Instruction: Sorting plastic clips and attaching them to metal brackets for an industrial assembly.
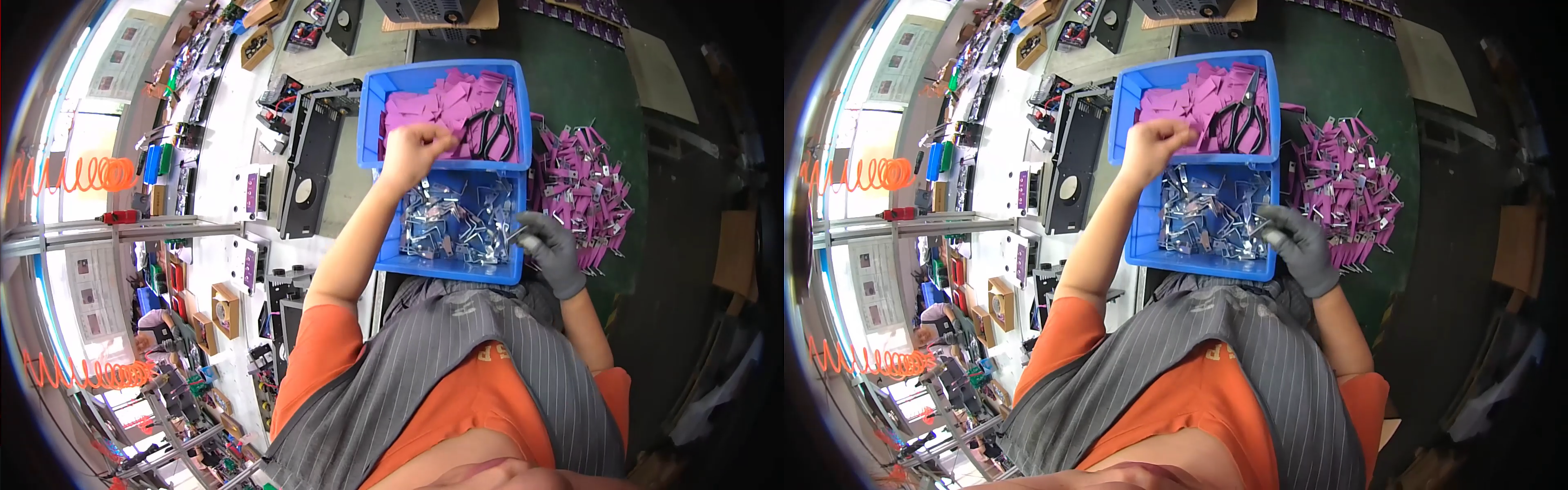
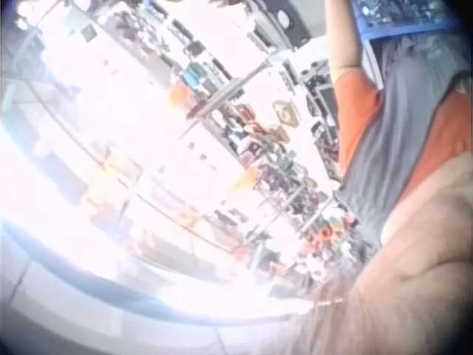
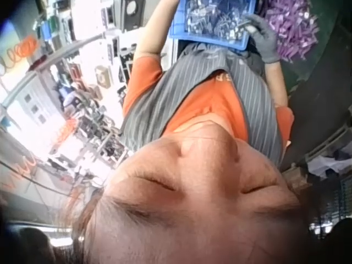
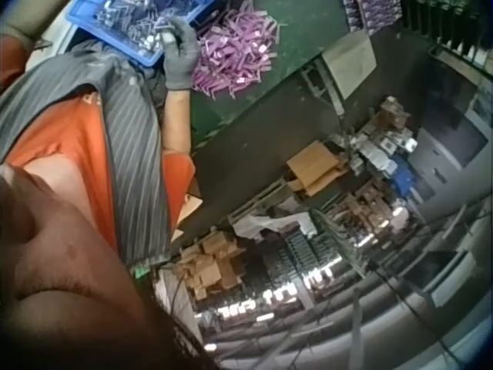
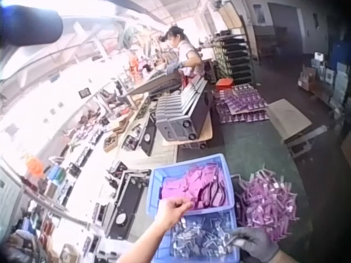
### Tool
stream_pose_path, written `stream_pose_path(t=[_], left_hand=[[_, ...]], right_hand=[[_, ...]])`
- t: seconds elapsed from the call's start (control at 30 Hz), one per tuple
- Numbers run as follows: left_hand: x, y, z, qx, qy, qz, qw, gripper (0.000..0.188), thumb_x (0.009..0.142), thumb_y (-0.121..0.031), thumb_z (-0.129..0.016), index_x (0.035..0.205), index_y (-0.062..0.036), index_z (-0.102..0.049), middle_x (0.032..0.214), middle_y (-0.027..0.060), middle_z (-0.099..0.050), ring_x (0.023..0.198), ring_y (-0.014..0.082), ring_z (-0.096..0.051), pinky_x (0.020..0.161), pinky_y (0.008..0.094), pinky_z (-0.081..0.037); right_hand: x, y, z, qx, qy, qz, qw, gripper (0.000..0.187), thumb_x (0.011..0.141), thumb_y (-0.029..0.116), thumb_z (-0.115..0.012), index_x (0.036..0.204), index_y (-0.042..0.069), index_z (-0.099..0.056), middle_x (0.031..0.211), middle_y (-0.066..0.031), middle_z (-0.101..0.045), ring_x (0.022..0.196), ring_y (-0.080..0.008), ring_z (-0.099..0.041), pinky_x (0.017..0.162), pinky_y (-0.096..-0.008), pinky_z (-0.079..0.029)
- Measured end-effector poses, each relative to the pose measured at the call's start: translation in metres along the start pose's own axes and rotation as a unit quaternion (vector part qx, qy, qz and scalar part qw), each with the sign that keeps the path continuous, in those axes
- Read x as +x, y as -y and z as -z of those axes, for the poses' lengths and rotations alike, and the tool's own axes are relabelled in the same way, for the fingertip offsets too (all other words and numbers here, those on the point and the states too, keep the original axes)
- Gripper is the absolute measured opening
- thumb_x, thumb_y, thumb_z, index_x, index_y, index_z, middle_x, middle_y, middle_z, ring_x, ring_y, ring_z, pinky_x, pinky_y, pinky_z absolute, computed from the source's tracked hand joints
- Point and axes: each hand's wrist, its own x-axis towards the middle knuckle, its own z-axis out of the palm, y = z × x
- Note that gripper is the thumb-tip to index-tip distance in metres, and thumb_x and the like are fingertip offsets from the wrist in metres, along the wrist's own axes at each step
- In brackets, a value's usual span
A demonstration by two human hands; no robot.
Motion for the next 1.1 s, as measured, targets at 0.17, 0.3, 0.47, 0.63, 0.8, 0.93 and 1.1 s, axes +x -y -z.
stream_pose_path(t=[0.17, 0.3, 0.47, 0.63, 0.8, 0.93, 1.1], left_hand=[[-0.07, -0.013, -0.008, -0.003, 0.0, -0.034, 0.999, 0.01, 0.07, -0.013, -0.075, 0.071, -0.0064, -0.068, 0.075, 0.0052, -0.067, 0.059, 0.011, -0.057, 0.055, 0.0264, -0.046], [-0.088, -0.018, -0.014, -0.044, 0.003, 0.059, 0.997, 0.014, 0.07, -0.012, -0.075, 0.07, -0.0045, -0.063, 0.076, 0.0038, -0.067, 0.057, 0.0088, -0.056, 0.053, 0.0241, -0.045], [-0.094, -0.025, -0.01, -0.056, 0.009, 0.035, 0.998, 0.016, 0.072, -0.013, -0.074, 0.073, -0.0038, -0.062, 0.073, 0.0043, -0.066, 0.056, 0.0087, -0.057, 0.052, 0.0235, -0.045], [-0.096, -0.026, -0.005, 0.021, 0.073, -0.064, 0.995, 0.019, 0.073, -0.018, -0.071, 0.087, -0.0074, -0.064, 0.076, 0.0048, -0.063, 0.069, 0.0189, -0.061, 0.061, 0.0297, -0.049], [-0.098, -0.022, -0.006, 0.108, 0.122, -0.237, 0.958, 0.027, 0.072, -0.018, -0.07, 0.097, -0.0103, -0.064, 0.087, 0.0049, -0.063, 0.08, 0.0247, -0.059, 0.073, 0.0335, -0.048], [-0.102, -0.023, -0.009, 0.097, 0.146, -0.259, 0.95, 0.022, 0.072, -0.016, -0.07, 0.093, -0.011, -0.064, 0.084, 0.0041, -0.063, 0.075, 0.0234, -0.059, 0.068, 0.0337, -0.049], [-0.106, -0.029, -0.011, 0.106, 0.183, -0.215, 0.953, 0.018, 0.071, -0.017, -0.071, 0.087, -0.0114, -0.063, 0.08, 0.0027, -0.062, 0.072, 0.0233, -0.059, 0.065, 0.0341, -0.049]], right_hand=[[0.005, 0.041, 0.001, 0.039, 0.011, 0.092, 0.995, 0.025, 0.085, 0.004, -0.059, 0.11, 0.0, -0.057, 0.093, -0.0046, -0.064, 0.08, -0.0064, -0.059, 0.066, -0.019, -0.046], [0.014, 0.059, -0.012, -0.033, 0.032, 0.159, 0.986, 0.026, 0.084, 0.011, -0.062, 0.107, -0.001, -0.058, 0.09, -0.0082, -0.064, 0.074, -0.01, -0.06, 0.062, -0.0196, -0.048], [0.021, 0.07, -0.02, -0.126, 0.085, 0.178, 0.972, 0.02, 0.079, -0.001, -0.058, 0.099, -0.002, -0.062, 0.086, -0.0097, -0.065, 0.075, -0.0162, -0.062, 0.067, -0.0272, -0.049], [0.024, 0.075, -0.018, -0.238, 0.16, 0.169, 0.943, 0.021, 0.08, 0.0, -0.056, 0.1, -0.002, -0.062, 0.084, -0.0078, -0.064, 0.073, -0.0149, -0.062, 0.066, -0.0265, -0.048], [0.022, 0.076, -0.016, -0.095, 0.139, 0.01, 0.986, 0.024, 0.082, -0.001, -0.053, 0.104, -0.003, -0.06, 0.087, -0.0075, -0.064, 0.075, -0.0122, -0.061, 0.067, -0.0244, -0.049], [0.03, 0.066, -0.016, -0.099, 0.133, -0.062, 0.984, 0.024, 0.084, 0.002, -0.053, 0.107, -0.003, -0.059, 0.091, -0.0064, -0.064, 0.078, -0.0094, -0.059, 0.07, -0.0231, -0.048], [0.045, 0.034, -0.025, -0.199, 0.134, 0.038, 0.97, 0.024, 0.082, 0.008, -0.057, 0.105, 0.001, -0.06, 0.092, -0.0057, -0.061, 0.085, -0.0126, -0.057, 0.076, -0.0268, -0.046]])
